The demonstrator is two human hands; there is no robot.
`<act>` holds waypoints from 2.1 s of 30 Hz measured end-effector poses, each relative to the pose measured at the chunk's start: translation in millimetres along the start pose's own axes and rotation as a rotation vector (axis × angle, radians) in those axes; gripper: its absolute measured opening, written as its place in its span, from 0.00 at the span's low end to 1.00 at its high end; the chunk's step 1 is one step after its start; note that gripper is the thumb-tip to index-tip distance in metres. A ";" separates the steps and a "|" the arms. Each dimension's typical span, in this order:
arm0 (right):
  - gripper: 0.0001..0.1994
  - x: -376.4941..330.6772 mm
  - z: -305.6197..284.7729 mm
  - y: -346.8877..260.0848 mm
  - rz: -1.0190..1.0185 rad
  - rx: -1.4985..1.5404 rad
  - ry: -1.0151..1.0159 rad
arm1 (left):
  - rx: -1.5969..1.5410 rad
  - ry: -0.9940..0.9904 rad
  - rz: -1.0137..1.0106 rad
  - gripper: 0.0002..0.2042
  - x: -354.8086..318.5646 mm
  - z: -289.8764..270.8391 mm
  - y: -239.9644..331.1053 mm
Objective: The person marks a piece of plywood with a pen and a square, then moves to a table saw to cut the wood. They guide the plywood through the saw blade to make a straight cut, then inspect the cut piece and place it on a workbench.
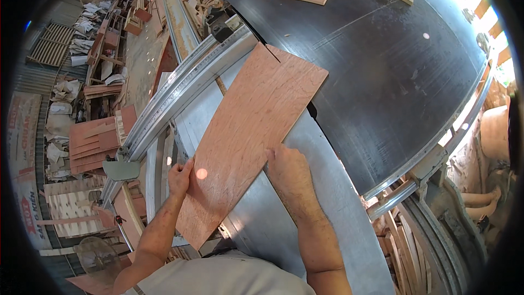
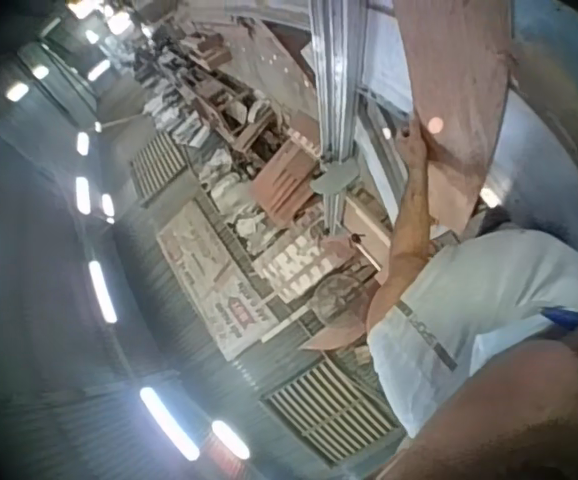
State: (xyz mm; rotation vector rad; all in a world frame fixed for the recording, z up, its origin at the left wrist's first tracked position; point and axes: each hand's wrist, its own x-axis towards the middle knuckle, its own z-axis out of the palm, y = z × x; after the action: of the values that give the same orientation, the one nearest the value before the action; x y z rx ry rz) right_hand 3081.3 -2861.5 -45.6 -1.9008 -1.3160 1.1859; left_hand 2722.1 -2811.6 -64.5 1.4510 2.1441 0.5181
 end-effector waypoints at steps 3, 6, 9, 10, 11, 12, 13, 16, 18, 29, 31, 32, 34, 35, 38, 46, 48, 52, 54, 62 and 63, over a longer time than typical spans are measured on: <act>0.15 0.0 1.4 -0.6 -0.014 -0.011 0.018 | 0.055 0.000 -0.003 0.25 9.5 -3.2 -8.9; 0.15 2.5 3.2 0.1 -0.039 -0.025 0.015 | 0.082 0.005 -0.025 0.26 13.8 -3.8 -8.4; 0.15 3.9 0.3 0.0 -0.039 -0.016 -0.001 | 0.080 -0.002 -0.039 0.26 14.3 -3.2 -6.8; 0.15 4.0 -0.6 0.1 -0.037 -0.012 -0.005 | 0.062 -0.002 -0.034 0.26 12.6 -2.2 -5.5; 0.15 4.2 0.1 0.8 -0.038 -0.015 -0.008 | 0.045 -0.001 -0.030 0.26 11.2 -1.5 -4.9; 0.15 4.5 1.4 1.3 -0.039 -0.018 -0.009 | 0.056 0.010 -0.020 0.26 12.0 -1.2 -7.3; 0.15 4.9 2.6 1.9 -0.039 -0.022 -0.011 | 0.067 0.022 -0.009 0.26 14.0 -1.0 -11.7; 0.14 6.9 6.2 3.9 -0.051 -0.026 0.003 | 0.099 0.032 -0.012 0.28 12.9 2.0 -12.0; 0.14 6.6 5.5 3.7 -0.040 -0.014 -0.006 | 0.141 0.014 -0.010 0.30 9.9 2.9 -6.2; 0.14 12.7 3.6 3.5 -0.021 -0.005 -0.035 | 0.148 -0.013 0.101 0.34 14.8 7.3 -13.7; 0.15 12.9 4.1 4.3 -0.021 -0.006 -0.039 | 0.172 -0.031 0.075 0.33 12.6 7.9 -6.2; 0.15 13.6 4.5 4.6 -0.024 -0.009 -0.035 | 0.184 -0.040 0.061 0.33 11.7 7.5 -2.0; 0.15 15.3 4.1 5.2 -0.030 -0.014 -0.029 | 0.206 -0.041 0.071 0.33 11.2 7.0 2.7; 0.15 15.7 4.1 5.7 -0.034 -0.017 -0.029 | 0.217 -0.042 0.076 0.33 11.0 7.6 3.2; 0.15 16.2 4.7 6.3 -0.040 -0.013 -0.035 | 0.146 -0.051 0.066 0.33 10.8 8.3 -1.3; 0.15 19.5 7.7 8.4 -0.060 -0.013 -0.012 | 0.130 -0.032 0.085 0.32 15.8 12.2 -8.5; 0.15 19.1 7.0 8.1 -0.058 -0.019 -0.009 | 0.152 -0.032 0.085 0.32 15.7 11.5 -6.5; 0.15 20.8 11.1 11.2 -0.065 -0.015 0.011 | 0.145 -0.052 0.093 0.30 17.4 11.5 -4.8; 0.15 21.0 9.0 10.0 -0.058 -0.021 -0.012 | 0.119 -0.056 0.099 0.30 17.1 12.4 -4.8; 0.15 23.3 5.6 10.6 -0.033 -0.028 -0.044 | 0.119 -0.027 0.104 0.30 20.1 18.7 -7.7; 0.15 23.8 7.4 12.5 -0.043 -0.035 -0.032 | 0.129 -0.031 0.106 0.31 20.9 18.8 -8.6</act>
State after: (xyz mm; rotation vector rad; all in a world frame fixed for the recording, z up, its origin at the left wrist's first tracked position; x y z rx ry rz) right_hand 3083.7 -2844.6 -67.7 -1.8755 -1.3956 1.1835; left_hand 2720.4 -2794.6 -88.4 1.6397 2.1190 0.3980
